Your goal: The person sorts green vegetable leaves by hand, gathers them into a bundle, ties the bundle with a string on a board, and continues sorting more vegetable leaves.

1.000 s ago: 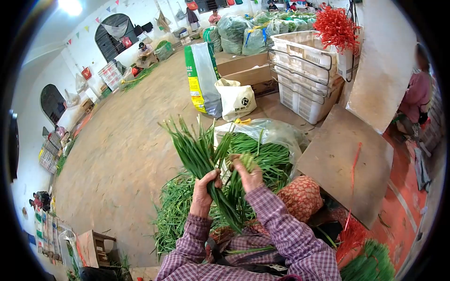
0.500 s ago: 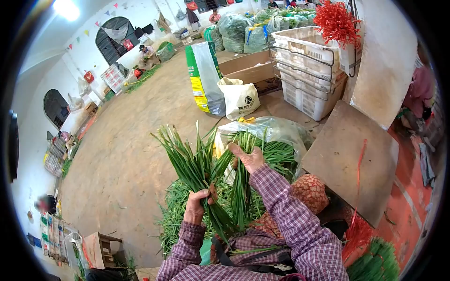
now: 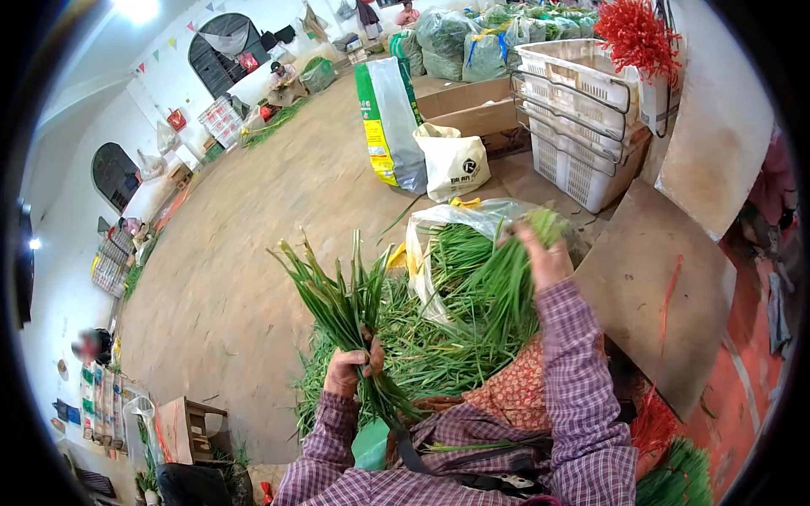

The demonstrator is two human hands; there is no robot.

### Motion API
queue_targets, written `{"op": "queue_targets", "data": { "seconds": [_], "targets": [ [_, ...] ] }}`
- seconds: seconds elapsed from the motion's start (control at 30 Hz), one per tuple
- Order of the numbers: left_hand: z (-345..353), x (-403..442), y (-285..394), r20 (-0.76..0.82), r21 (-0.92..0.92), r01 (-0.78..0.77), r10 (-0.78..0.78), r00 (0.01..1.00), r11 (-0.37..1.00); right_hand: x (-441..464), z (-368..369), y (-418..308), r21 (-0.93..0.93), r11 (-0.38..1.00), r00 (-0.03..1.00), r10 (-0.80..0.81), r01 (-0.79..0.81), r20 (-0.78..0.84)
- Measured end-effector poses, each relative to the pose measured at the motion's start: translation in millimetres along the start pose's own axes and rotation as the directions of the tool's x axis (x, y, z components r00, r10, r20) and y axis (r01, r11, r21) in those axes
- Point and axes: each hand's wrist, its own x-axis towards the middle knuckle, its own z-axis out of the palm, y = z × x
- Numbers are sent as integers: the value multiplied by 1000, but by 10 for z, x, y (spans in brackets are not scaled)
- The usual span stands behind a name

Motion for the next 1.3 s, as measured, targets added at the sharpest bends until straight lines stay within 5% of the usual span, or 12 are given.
{"op": "queue_targets", "data": {
  "seconds": [0.03,0.07,0.17,0.3,0.67,0.83,0.97,1.07,1.13,1.2,1.27,1.3],
  "targets": [
    [8,6,-23,9,15,3,-3,1000,1000,-126,163,-89,149,987,962,-92,54,258],
    [21,11,-37,10,16,7,-7,1000,1000,-204,312,-13,-16,992,960,-121,129,253],
    [109,16,-62,11,73,76,-77,997,994,-335,677,17,124,978,861,82,-166,502],
    [141,19,-122,-35,145,173,-170,985,974,-425,879,-14,215,942,752,56,-257,657],
    [338,48,-196,-39,74,208,-205,978,975,-540,1105,-88,147,989,853,-68,-10,517],
    [70,106,-434,-23,-122,183,-188,982,975,-499,1064,161,164,978,935,-174,127,309],
    [-21,138,-531,-221,-273,159,-223,949,949,-364,758,-63,55,992,993,-116,117,-33],
    [-29,143,-439,-185,-181,186,-220,958,966,-13,217,-119,49,991,961,-106,122,-254],
    [5,141,-344,-247,-108,190,-212,946,976,116,-123,-203,146,978,986,-134,147,-95],
    [20,182,-299,-137,-15,97,-99,986,995,77,-10,-265,478,852,973,-227,214,-32],
    [78,185,-289,-164,-8,112,-112,980,994,-25,92,-282,-130,886,884,-411,444,223],
    [129,190,-292,-188,10,115,-111,976,993,-134,259,-295,-93,917,889,-347,388,298]
  ]
}}
